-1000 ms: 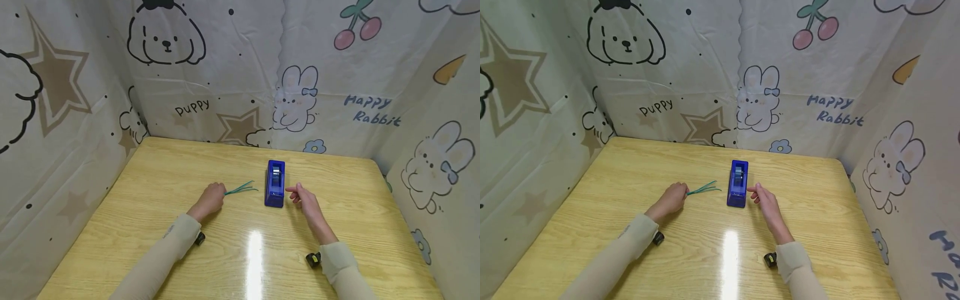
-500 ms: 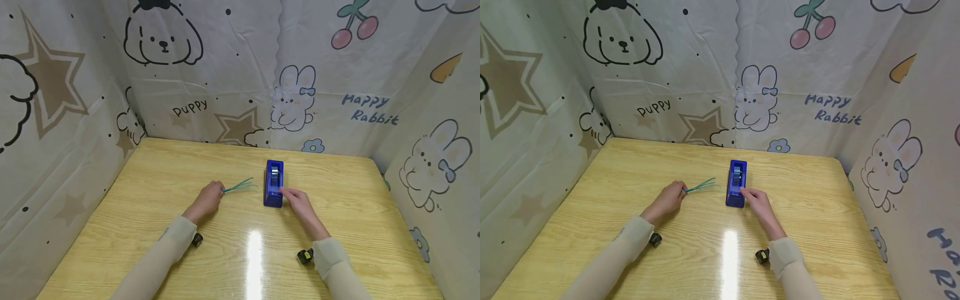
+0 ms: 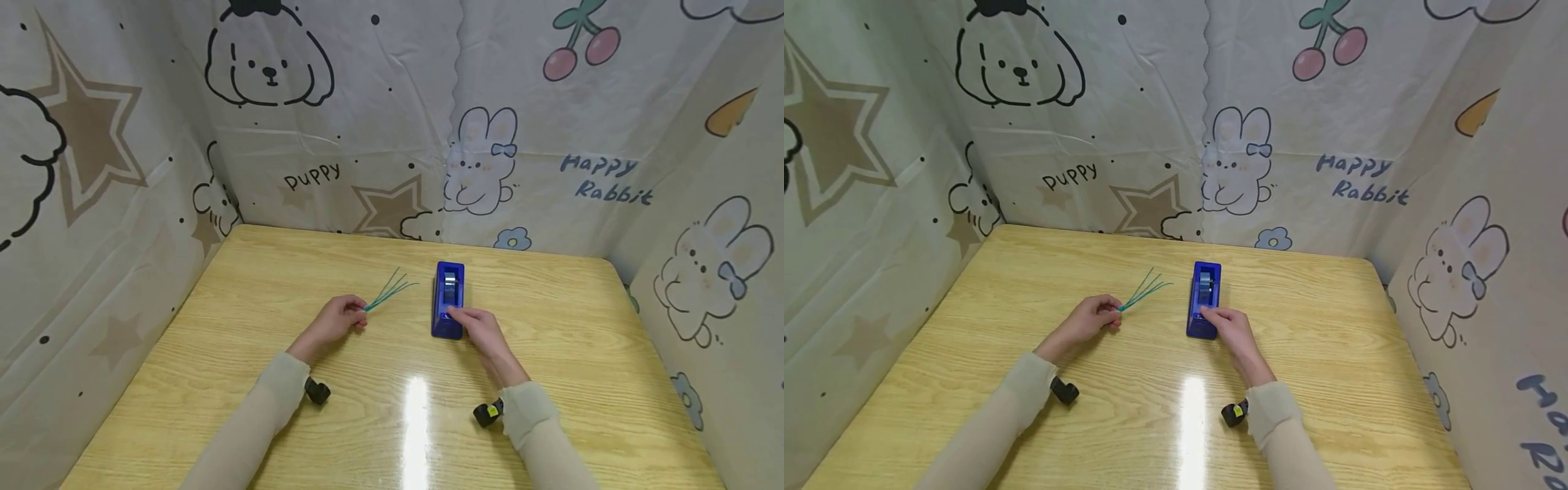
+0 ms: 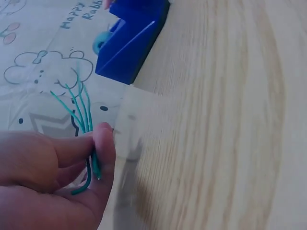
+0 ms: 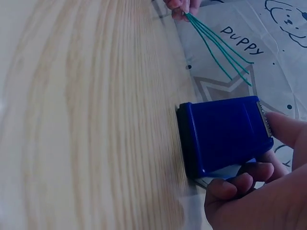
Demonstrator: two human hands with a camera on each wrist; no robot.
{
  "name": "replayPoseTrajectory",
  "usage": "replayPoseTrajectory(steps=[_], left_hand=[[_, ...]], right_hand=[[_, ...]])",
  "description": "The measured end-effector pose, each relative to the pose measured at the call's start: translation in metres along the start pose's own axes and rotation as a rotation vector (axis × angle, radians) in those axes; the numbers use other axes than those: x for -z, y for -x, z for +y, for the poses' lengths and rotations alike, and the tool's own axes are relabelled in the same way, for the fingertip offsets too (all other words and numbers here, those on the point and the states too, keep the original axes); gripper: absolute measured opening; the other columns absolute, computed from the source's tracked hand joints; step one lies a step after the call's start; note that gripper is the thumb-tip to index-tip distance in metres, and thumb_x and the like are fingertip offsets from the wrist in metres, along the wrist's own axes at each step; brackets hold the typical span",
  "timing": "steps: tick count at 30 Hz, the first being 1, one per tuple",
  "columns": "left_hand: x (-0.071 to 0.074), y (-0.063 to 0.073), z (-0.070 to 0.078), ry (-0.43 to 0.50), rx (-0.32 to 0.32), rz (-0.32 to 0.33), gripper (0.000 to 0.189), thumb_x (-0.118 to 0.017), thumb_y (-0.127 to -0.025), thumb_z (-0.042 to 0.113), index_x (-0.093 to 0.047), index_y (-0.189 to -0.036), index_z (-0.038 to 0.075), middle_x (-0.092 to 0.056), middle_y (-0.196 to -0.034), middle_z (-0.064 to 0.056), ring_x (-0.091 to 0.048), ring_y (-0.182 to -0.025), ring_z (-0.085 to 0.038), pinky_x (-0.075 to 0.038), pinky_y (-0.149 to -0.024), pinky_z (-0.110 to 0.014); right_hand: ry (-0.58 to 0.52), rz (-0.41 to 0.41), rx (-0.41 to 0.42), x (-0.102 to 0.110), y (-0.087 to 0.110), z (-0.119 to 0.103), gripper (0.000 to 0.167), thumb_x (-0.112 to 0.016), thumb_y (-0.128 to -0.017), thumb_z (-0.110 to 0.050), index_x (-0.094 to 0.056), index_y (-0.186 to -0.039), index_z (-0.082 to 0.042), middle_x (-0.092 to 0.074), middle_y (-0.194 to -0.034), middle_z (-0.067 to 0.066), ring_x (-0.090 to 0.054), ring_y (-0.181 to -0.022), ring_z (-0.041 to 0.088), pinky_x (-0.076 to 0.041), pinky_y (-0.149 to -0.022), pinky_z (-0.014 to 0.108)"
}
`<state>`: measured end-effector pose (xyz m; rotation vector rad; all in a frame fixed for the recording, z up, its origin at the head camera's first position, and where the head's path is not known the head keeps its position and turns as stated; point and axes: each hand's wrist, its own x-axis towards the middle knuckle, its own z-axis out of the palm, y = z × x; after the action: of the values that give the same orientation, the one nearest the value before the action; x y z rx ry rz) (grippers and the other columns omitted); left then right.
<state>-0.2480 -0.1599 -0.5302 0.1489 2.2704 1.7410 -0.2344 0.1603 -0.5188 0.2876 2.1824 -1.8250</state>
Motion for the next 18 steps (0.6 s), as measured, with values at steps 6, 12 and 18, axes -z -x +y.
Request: replayPoseTrajectory(steps=[6,12,18], left_hand=[[0.0016,-0.0009,-0.0043,0.157,0.063,0.002,0.021,-0.054,-0.105,-0.002,-0.06,-0.123,-0.012,-0.071,-0.113,-0.028,-0.072,-0.088,-0.014,-0.06,-0.08,-0.025],[0.0009,-0.0031,-0.0062,0.226,0.11,-0.005,0.028,-0.057,-0.104,-0.002,-0.061,-0.129,-0.013,-0.071,-0.114,-0.026,-0.073,-0.087,-0.01,-0.06,-0.081,-0.023],[-0.0007,-0.0034,-0.0037,0.291,0.171,-0.012,0.028,-0.058,-0.104,0.0,-0.062,-0.129,-0.013,-0.072,-0.117,-0.025,-0.074,-0.088,-0.01,-0.06,-0.084,-0.024]], right_hand=[[-0.038,0.028,0.002,-0.0023,0.0003,-0.002,0.046,-0.066,-0.103,-0.034,-0.067,-0.132,0.001,-0.06,-0.145,0.018,-0.052,-0.129,0.022,-0.042,-0.103,0.033],[-0.058,0.04,0.007,-0.003,0.0005,-0.0021,0.041,-0.068,-0.102,-0.032,-0.07,-0.128,0.0,-0.068,-0.134,0.012,-0.058,-0.108,0.012,-0.045,-0.09,0.03],[-0.081,0.052,-0.01,-0.0033,-0.0002,-0.0012,0.039,-0.068,-0.101,-0.031,-0.072,-0.126,-0.001,-0.072,-0.118,0.0,-0.057,-0.098,0.009,-0.045,-0.082,0.027]])
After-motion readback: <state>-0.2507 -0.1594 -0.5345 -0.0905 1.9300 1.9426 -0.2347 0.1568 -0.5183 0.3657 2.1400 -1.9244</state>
